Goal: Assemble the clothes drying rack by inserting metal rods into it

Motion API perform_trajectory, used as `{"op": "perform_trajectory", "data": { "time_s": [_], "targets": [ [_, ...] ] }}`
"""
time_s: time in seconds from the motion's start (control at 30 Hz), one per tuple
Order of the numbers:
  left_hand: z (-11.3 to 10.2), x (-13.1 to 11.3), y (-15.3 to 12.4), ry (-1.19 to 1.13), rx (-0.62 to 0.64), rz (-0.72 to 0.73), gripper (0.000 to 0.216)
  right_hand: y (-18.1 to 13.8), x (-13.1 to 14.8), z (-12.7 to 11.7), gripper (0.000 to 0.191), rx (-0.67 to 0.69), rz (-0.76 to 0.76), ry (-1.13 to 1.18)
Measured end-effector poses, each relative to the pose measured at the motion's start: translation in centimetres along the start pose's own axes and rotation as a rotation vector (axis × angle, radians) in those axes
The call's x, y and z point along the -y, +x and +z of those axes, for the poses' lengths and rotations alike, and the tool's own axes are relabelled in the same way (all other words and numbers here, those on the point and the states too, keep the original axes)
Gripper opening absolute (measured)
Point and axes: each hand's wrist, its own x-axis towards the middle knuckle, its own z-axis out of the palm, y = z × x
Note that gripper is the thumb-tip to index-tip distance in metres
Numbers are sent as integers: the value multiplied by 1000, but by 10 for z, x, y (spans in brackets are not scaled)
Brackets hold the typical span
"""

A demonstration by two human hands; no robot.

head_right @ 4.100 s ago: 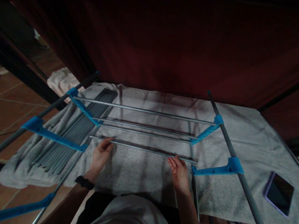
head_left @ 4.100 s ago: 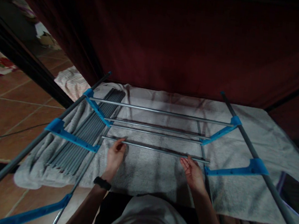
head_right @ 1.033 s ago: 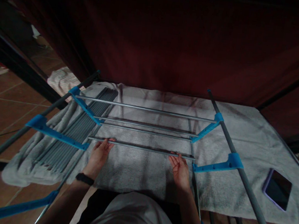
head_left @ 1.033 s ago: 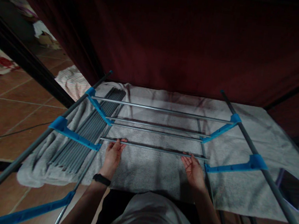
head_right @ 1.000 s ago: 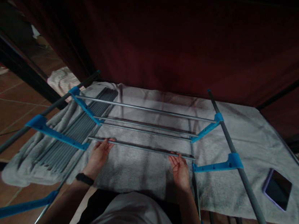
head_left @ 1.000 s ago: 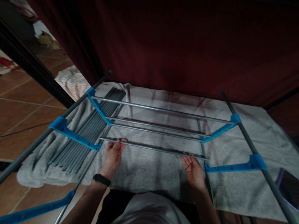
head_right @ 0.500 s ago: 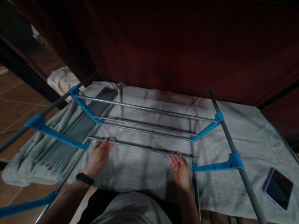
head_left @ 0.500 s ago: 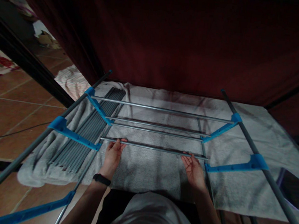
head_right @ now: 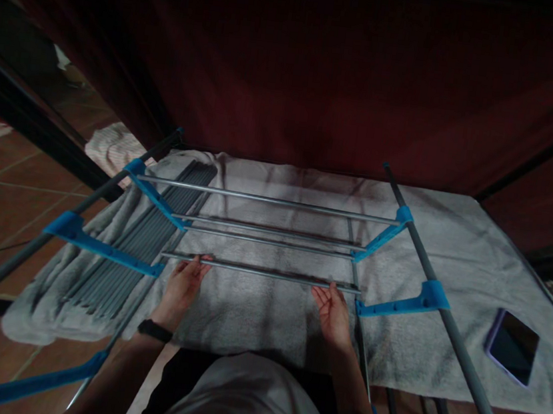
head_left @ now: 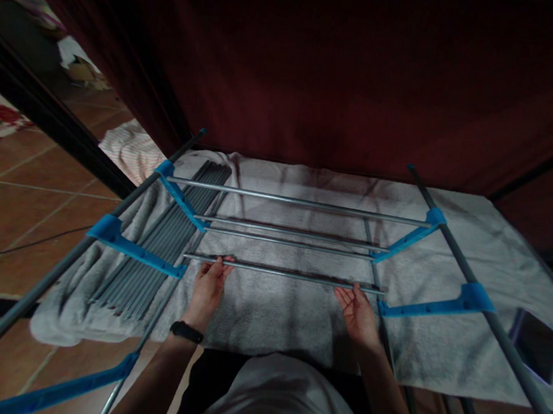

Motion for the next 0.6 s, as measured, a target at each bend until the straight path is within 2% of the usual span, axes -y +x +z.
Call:
{"op": "perform_trajectory", "data": {
  "time_s": [0.27, 0.6],
  "targets": [
    [5, -18, -1, -15, -1, -110, 13, -1, 0, -1, 22, 6, -8, -12],
    [4, -61, 14, -44, -92, -2, 17, -6, 7, 13, 17, -81, -30, 23]
  ]
}}
